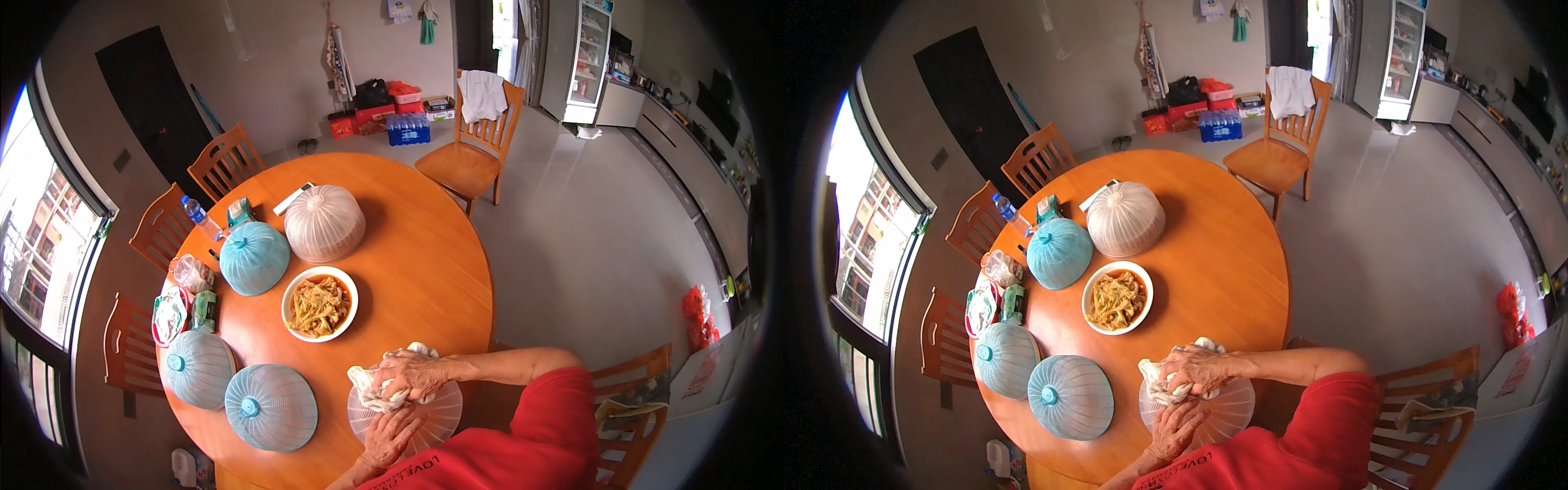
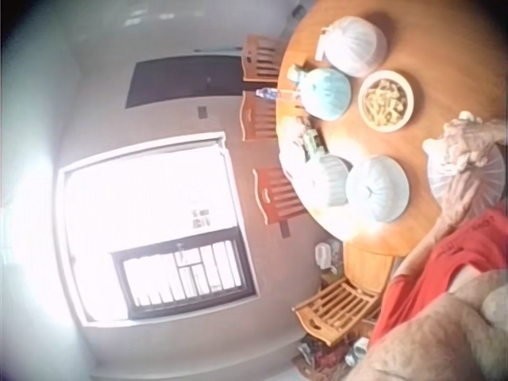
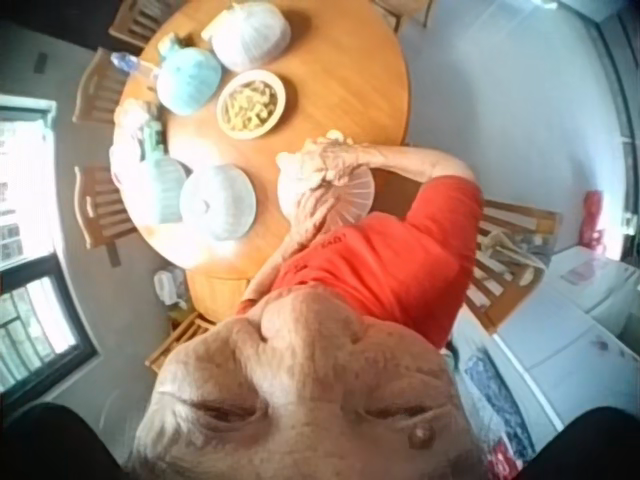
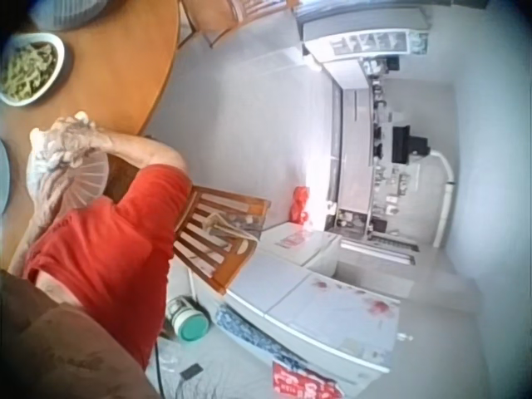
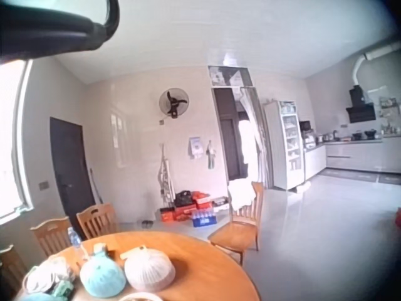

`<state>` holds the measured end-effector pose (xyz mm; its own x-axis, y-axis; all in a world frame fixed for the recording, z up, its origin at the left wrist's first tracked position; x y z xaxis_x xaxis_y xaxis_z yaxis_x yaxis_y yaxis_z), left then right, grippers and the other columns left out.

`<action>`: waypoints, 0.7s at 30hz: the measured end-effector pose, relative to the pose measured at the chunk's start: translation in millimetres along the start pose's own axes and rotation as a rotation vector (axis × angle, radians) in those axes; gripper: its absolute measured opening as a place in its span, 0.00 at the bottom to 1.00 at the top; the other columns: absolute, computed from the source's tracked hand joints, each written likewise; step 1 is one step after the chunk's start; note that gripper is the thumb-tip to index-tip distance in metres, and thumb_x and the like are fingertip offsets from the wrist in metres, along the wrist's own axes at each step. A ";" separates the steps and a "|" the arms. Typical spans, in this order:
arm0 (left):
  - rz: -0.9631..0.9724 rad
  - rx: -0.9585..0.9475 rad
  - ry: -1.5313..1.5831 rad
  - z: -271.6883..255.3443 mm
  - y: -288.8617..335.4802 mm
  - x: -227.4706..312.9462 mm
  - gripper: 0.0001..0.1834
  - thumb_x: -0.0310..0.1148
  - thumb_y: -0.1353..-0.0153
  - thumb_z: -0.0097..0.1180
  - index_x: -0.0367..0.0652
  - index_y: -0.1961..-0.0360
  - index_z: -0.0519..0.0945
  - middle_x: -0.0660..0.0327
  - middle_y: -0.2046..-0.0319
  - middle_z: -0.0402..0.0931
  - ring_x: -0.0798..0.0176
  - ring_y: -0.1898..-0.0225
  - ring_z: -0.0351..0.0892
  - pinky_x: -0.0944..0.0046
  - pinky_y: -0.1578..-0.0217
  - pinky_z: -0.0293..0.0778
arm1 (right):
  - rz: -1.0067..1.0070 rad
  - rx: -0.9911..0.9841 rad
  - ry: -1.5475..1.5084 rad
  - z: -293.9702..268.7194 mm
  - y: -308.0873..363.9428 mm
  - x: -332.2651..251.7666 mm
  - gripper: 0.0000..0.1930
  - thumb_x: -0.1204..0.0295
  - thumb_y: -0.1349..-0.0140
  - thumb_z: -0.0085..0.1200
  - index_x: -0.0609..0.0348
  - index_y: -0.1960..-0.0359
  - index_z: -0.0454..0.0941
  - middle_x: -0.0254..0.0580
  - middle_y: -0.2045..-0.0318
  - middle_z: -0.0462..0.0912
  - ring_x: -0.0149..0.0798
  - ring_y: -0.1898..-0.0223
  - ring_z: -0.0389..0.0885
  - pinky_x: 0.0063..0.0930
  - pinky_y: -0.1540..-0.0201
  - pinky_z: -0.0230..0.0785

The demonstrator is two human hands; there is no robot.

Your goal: The person wipes a round wooden dining table and several wooden chairs using a white cloth. They lift and wipe under food covers on the table, then move to clean the chairs individually, including the backrests and seats, before returning to wipe the table surface again.

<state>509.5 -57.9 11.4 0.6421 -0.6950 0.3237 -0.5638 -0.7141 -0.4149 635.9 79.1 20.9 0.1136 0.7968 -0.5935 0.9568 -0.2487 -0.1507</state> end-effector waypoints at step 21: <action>-0.085 0.328 -0.175 15.1 12.8 2.0 0.23 0.33 0.54 0.60 0.67 0.54 0.81 0.61 0.47 0.67 0.56 0.45 0.63 0.57 0.47 0.55 | -0.198 -0.195 0.118 19.7 -51.7 -7.0 0.13 0.66 0.58 0.60 0.37 0.66 0.82 0.31 0.51 0.72 0.43 0.48 0.69 0.45 0.54 0.62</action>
<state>511.4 -67.1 -6.0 0.7746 -0.5892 0.2300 -0.3265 -0.6840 -0.6523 580.4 75.5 17.3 -0.0610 0.8803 -0.4704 0.9955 0.0194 -0.0928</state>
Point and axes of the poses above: each hand's wrist, its own y-axis away from the middle knuckle, its own z-axis out of the palm, x = y × z, the point moved 3 cm from there along -y, towards the middle knuckle
